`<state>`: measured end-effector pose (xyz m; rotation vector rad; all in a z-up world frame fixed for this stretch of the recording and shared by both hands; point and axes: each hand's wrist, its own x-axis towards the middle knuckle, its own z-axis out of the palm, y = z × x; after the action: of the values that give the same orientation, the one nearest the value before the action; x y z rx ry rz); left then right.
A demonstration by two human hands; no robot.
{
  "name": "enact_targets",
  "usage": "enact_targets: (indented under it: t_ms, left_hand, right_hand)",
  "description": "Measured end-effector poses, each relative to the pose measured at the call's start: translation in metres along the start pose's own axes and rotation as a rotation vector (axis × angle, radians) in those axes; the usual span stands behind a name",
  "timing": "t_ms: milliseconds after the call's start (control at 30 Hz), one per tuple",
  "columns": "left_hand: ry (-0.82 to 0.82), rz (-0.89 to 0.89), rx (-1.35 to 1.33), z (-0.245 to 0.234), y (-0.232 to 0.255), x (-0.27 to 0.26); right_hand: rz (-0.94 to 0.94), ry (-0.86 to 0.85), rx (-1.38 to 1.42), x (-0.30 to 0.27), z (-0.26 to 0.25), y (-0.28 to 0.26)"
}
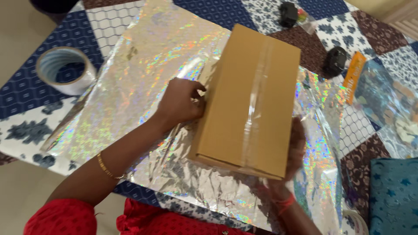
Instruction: The person seals a small cardboard box with clear adhesive tape, then wraps it in iridescent silver and teal gift paper. They fold the paper around the box and secure it with tape, completing the wrapping process.
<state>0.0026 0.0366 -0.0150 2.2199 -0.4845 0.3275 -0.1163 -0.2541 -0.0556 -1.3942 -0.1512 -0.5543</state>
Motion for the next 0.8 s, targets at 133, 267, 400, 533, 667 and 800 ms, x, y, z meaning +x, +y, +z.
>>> enact_targets:
  t_ms: [133,267,400,533,667,800]
  left_hand:
    - [0.052,0.107,0.085,-0.004,0.004,0.004]
    - [0.044,-0.063,-0.142,-0.033,0.010,0.004]
    - [-0.115,-0.220,-0.336,-0.077,0.030,-0.002]
    - [-0.230,-0.135,-0.750,-0.102,0.064,-0.022]
    - [-0.337,-0.110,-0.878,-0.112,0.103,-0.046]
    - [-0.491,-0.135,-1.027,-0.098,0.142,-0.069]
  right_hand:
    - [-0.458,0.000,-0.105,0.021,0.001,-0.060]
    - [-0.849,-0.054,-0.267,0.017,0.001,-0.098]
    - [-1.148,-0.263,-0.904,0.006,0.003,-0.152]
    - [-1.120,-0.441,-1.144,0.002,0.020,-0.171]
    - [-0.651,-0.405,-0.847,-0.009,0.048,-0.157]
    - [-0.250,-0.354,-0.444,-0.020,0.052,-0.156]
